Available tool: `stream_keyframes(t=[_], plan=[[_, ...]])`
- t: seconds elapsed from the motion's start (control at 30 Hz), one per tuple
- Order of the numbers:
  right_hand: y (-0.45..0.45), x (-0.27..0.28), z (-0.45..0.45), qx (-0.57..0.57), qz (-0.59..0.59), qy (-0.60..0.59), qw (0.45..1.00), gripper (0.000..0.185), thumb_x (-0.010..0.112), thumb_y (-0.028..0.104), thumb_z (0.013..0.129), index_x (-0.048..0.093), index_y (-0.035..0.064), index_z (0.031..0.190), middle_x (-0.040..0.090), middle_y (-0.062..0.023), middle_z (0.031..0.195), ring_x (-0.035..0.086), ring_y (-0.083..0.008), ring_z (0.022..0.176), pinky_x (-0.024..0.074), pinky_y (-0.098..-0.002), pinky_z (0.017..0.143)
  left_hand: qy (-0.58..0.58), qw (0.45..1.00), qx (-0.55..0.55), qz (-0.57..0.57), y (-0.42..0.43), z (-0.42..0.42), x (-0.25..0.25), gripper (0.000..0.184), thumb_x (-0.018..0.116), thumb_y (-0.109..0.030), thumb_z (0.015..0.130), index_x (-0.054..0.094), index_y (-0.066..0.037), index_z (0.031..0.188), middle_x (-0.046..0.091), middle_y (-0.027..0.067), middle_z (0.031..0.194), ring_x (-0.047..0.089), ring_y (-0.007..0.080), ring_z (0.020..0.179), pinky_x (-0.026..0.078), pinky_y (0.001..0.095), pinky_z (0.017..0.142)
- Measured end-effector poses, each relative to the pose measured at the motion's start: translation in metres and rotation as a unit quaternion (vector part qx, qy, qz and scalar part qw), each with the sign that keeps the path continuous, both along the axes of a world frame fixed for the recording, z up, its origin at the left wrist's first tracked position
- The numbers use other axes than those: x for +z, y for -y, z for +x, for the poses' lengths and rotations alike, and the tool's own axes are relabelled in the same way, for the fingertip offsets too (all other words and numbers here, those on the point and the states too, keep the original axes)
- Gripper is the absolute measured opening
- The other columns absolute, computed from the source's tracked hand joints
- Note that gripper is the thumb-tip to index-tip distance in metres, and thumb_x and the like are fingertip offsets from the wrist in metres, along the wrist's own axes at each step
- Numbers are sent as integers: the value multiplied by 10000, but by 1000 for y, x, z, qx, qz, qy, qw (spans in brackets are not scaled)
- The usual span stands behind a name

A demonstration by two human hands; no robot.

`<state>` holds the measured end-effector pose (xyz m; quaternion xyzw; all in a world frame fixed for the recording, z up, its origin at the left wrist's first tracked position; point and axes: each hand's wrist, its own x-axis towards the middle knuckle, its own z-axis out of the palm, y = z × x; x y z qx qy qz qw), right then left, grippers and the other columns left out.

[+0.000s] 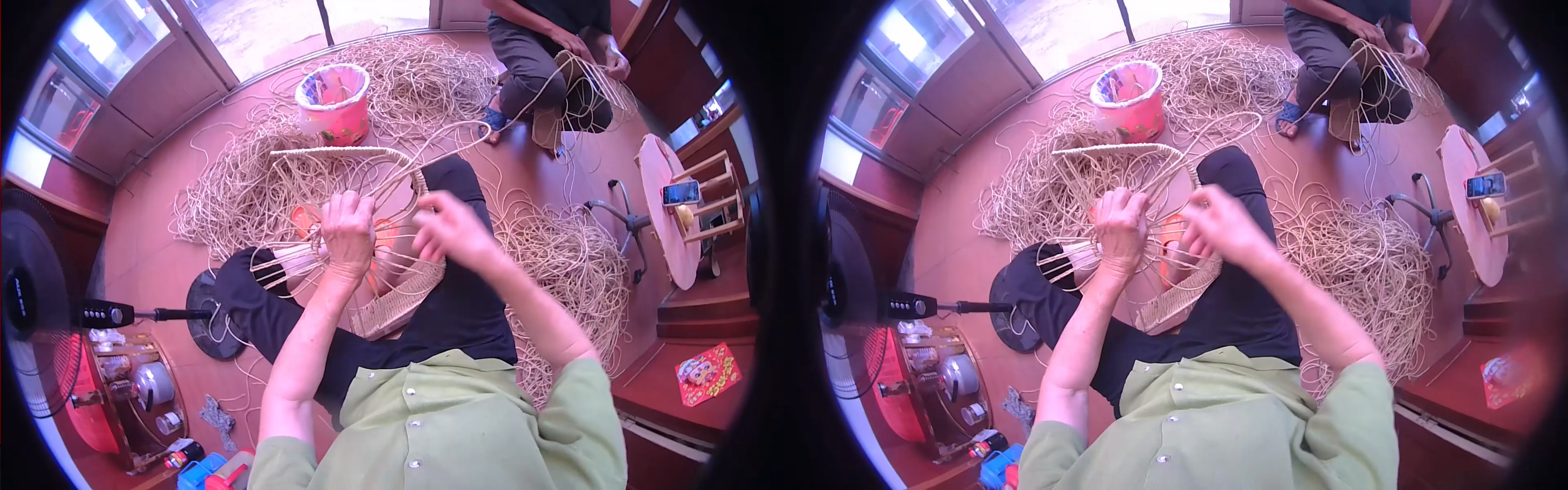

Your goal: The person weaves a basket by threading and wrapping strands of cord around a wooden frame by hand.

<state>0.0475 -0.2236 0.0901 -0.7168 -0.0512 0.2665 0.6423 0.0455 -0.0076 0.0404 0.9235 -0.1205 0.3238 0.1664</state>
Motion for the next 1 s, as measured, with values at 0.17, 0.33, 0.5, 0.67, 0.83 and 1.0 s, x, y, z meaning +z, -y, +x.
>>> stream_keyframes(t=[0.17,0.33,0.5,0.67,0.83,1.0], plan=[[-49,-14,1,12,-26,57,998,424,526,198,1042,397,-76,1339,714,-129,772,700,-180,572,554,-288,465,-58,998,-32,-15,-4,-17,5,137,671,-52,822,730,-42,946,591,92,958,580,292,958,448,424,867],[-54,-32,24,-11,41,-38,998,306,540,215,1041,517,-63,1164,702,-113,732,671,-150,535,535,-283,431,-93,995,-36,4,-2,-19,12,130,637,-23,839,714,5,940,575,134,988,563,316,990,455,442,880],[-53,-42,-5,-70,98,-43,992,236,568,219,1039,633,5,963,673,-45,715,630,-93,521,504,-232,457,-54,997,-58,-12,-6,-28,10,242,647,-8,839,717,-16,1072,625,152,1096,593,319,1020,485,433,894],[-27,-39,-99,31,159,87,983,187,615,189,1008,674,37,917,646,-2,731,646,-113,639,512,-280,587,-25,991,-132,4,7,-45,30,359,681,-4,839,701,-75,1190,670,112,1031,636,304,930,520,412,808],[19,-14,-137,38,249,238,938,319,613,233,1023,670,33,782,626,-64,716,625,-188,662,495,-326,657,-29,979,-198,-25,28,-35,37,209,735,-91,774,665,-81,970,660,65,887,647,259,854,517,418,756],[39,-26,-67,-187,24,174,966,349,572,127,1049,520,82,1391,480,42,737,451,-52,641,381,-217,574,88,887,-430,-142,111,-93,91,239,753,-56,689,688,-40,919,659,58,819,667,236,746,558,370,660]])
